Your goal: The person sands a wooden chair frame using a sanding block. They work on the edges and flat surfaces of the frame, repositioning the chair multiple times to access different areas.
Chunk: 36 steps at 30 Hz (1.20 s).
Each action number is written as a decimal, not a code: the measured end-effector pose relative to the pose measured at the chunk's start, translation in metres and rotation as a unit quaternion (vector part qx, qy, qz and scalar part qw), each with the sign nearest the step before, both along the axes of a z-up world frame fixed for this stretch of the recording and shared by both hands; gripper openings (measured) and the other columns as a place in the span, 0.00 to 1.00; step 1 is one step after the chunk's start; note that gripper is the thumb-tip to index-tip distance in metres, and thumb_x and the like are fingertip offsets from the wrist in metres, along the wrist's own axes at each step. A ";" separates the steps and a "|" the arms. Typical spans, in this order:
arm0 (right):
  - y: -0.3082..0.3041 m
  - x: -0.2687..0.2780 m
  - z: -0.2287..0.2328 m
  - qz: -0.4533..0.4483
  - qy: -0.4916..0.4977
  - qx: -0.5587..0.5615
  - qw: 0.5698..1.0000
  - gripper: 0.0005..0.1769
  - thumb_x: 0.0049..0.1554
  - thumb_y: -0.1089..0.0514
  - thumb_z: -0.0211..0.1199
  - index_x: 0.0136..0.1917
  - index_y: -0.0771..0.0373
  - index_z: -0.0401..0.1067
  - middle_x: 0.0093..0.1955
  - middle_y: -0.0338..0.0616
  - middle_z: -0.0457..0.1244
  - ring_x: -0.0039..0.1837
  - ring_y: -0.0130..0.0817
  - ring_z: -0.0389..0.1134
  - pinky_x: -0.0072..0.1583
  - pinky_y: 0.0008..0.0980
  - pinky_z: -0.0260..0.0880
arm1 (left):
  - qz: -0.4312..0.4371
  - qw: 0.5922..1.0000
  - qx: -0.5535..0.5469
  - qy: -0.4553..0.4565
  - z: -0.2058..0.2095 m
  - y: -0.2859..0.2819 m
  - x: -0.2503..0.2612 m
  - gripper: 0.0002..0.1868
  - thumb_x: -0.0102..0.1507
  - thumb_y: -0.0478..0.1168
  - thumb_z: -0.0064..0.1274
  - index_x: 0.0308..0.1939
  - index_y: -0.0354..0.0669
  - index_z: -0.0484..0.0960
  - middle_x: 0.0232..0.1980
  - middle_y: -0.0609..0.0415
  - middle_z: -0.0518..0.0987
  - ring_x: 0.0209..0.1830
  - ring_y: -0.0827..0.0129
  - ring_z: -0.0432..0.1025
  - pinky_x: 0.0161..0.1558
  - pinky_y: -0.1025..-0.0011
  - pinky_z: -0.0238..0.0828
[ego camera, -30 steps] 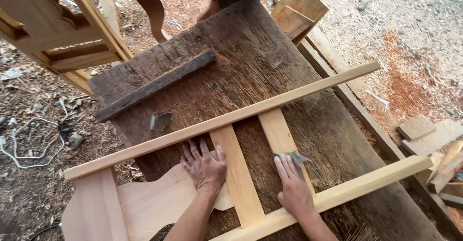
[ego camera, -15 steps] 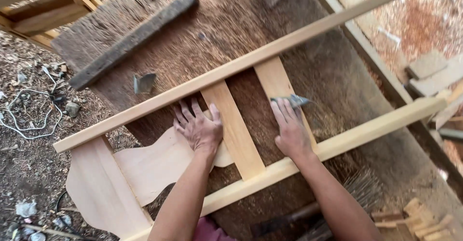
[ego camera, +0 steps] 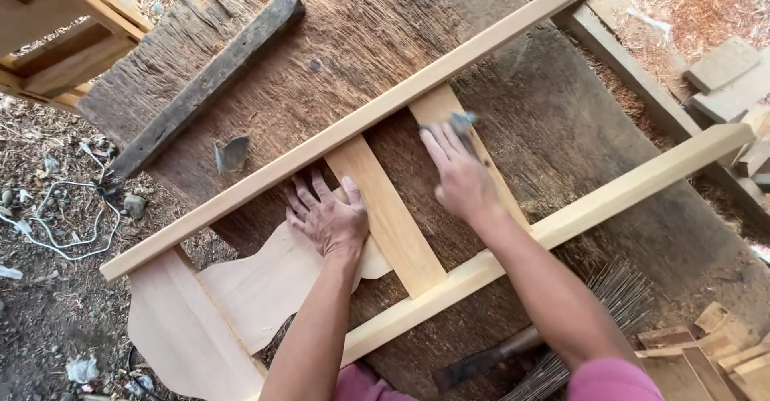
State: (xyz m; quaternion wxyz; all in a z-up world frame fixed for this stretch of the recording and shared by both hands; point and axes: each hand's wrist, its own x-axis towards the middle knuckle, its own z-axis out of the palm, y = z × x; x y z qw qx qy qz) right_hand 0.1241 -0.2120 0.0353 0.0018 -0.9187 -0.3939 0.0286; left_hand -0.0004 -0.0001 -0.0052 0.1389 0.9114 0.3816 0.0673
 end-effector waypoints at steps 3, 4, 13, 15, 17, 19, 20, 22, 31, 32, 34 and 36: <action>-0.042 -0.061 0.012 -0.078 0.051 0.005 0.996 0.61 0.33 0.64 0.58 0.82 0.63 0.52 0.83 0.53 0.50 0.84 0.48 0.47 0.81 0.48 0.41 | -0.002 1.000 -0.002 -0.007 0.010 -0.002 0.004 0.34 0.66 0.63 0.43 0.69 0.48 0.69 0.71 0.39 0.64 0.76 0.40 0.52 0.69 0.42 0.43; -0.047 -0.058 0.004 -0.078 0.053 0.003 0.996 0.61 0.33 0.64 0.58 0.82 0.63 0.52 0.83 0.53 0.50 0.84 0.48 0.47 0.81 0.48 0.41 | -0.003 1.000 -0.004 -0.005 0.009 -0.002 0.007 0.34 0.66 0.63 0.43 0.69 0.48 0.69 0.71 0.39 0.64 0.76 0.40 0.52 0.69 0.42 0.43; 0.017 0.050 -0.021 -0.042 -0.058 0.053 0.996 0.52 0.36 0.65 0.55 0.77 0.67 0.63 0.79 0.55 0.57 0.81 0.48 0.52 0.74 0.53 0.54 | 0.000 1.000 0.004 -0.019 0.008 -0.002 0.002 0.35 0.66 0.63 0.45 0.70 0.48 0.68 0.72 0.39 0.63 0.76 0.40 0.51 0.70 0.42 0.41; 0.012 0.041 -0.009 -0.040 -0.034 -0.015 0.999 0.54 0.40 0.62 0.60 0.81 0.61 0.55 0.81 0.49 0.54 0.82 0.44 0.51 0.76 0.49 0.54 | 0.001 1.000 0.005 -0.011 0.009 -0.002 0.003 0.35 0.64 0.63 0.45 0.69 0.49 0.68 0.71 0.40 0.63 0.75 0.40 0.53 0.69 0.42 0.44; -0.010 0.015 0.002 -0.047 -0.016 -0.020 0.999 0.55 0.39 0.62 0.59 0.81 0.61 0.55 0.81 0.50 0.54 0.83 0.45 0.50 0.75 0.49 0.55 | 0.001 1.000 0.007 -0.014 0.010 -0.003 0.004 0.35 0.64 0.64 0.45 0.69 0.50 0.68 0.71 0.40 0.64 0.75 0.40 0.53 0.69 0.42 0.44; -0.027 -0.006 0.001 -0.059 0.011 -0.024 0.998 0.55 0.38 0.62 0.58 0.82 0.61 0.55 0.81 0.51 0.54 0.83 0.46 0.50 0.75 0.49 0.56 | -0.004 1.000 0.011 -0.008 0.011 -0.003 0.003 0.35 0.65 0.64 0.45 0.69 0.50 0.68 0.71 0.40 0.64 0.75 0.41 0.53 0.69 0.42 0.44; -0.033 -0.013 -0.004 -0.063 -0.003 -0.032 0.998 0.57 0.37 0.62 0.57 0.82 0.62 0.54 0.82 0.53 0.52 0.83 0.47 0.49 0.75 0.50 0.56 | -0.006 1.000 0.013 -0.004 0.013 -0.003 0.003 0.35 0.65 0.63 0.45 0.69 0.50 0.68 0.72 0.40 0.63 0.75 0.41 0.53 0.69 0.42 0.45; -0.021 -0.001 -0.002 -0.058 -0.013 -0.037 0.998 0.58 0.36 0.62 0.57 0.82 0.63 0.54 0.83 0.54 0.51 0.84 0.49 0.48 0.75 0.52 0.56 | -0.001 1.000 0.016 0.005 0.013 -0.004 0.004 0.35 0.65 0.63 0.45 0.70 0.50 0.68 0.72 0.40 0.63 0.75 0.41 0.53 0.68 0.42 0.46; -0.008 0.012 0.022 -0.082 -0.017 -0.011 0.996 0.54 0.40 0.64 0.56 0.81 0.64 0.56 0.82 0.53 0.53 0.82 0.49 0.50 0.73 0.48 0.57 | -0.009 1.000 0.011 0.000 0.018 -0.004 0.001 0.34 0.67 0.62 0.44 0.70 0.47 0.69 0.72 0.38 0.64 0.76 0.40 0.52 0.70 0.42 0.42; -0.020 0.000 0.024 -0.092 0.010 -0.020 0.996 0.55 0.38 0.65 0.55 0.81 0.65 0.55 0.83 0.55 0.51 0.83 0.50 0.48 0.75 0.47 0.55 | -0.007 1.000 0.011 0.001 0.021 -0.005 0.003 0.34 0.67 0.62 0.44 0.70 0.47 0.69 0.71 0.38 0.64 0.76 0.41 0.52 0.70 0.42 0.42; -0.028 -0.015 0.024 -0.107 0.042 -0.027 0.993 0.57 0.36 0.67 0.54 0.82 0.66 0.54 0.84 0.58 0.49 0.84 0.52 0.46 0.77 0.46 0.52 | -0.011 1.000 0.012 0.007 0.021 -0.003 0.004 0.33 0.67 0.62 0.45 0.70 0.47 0.69 0.71 0.39 0.64 0.76 0.42 0.52 0.70 0.43 0.42; -0.023 -0.010 0.026 -0.101 0.003 0.002 0.995 0.53 0.37 0.67 0.55 0.79 0.70 0.58 0.80 0.61 0.53 0.82 0.56 0.49 0.73 0.46 0.59 | -0.003 1.000 0.010 0.020 0.021 -0.004 0.004 0.34 0.66 0.63 0.44 0.69 0.47 0.70 0.70 0.39 0.65 0.75 0.42 0.53 0.69 0.43 0.43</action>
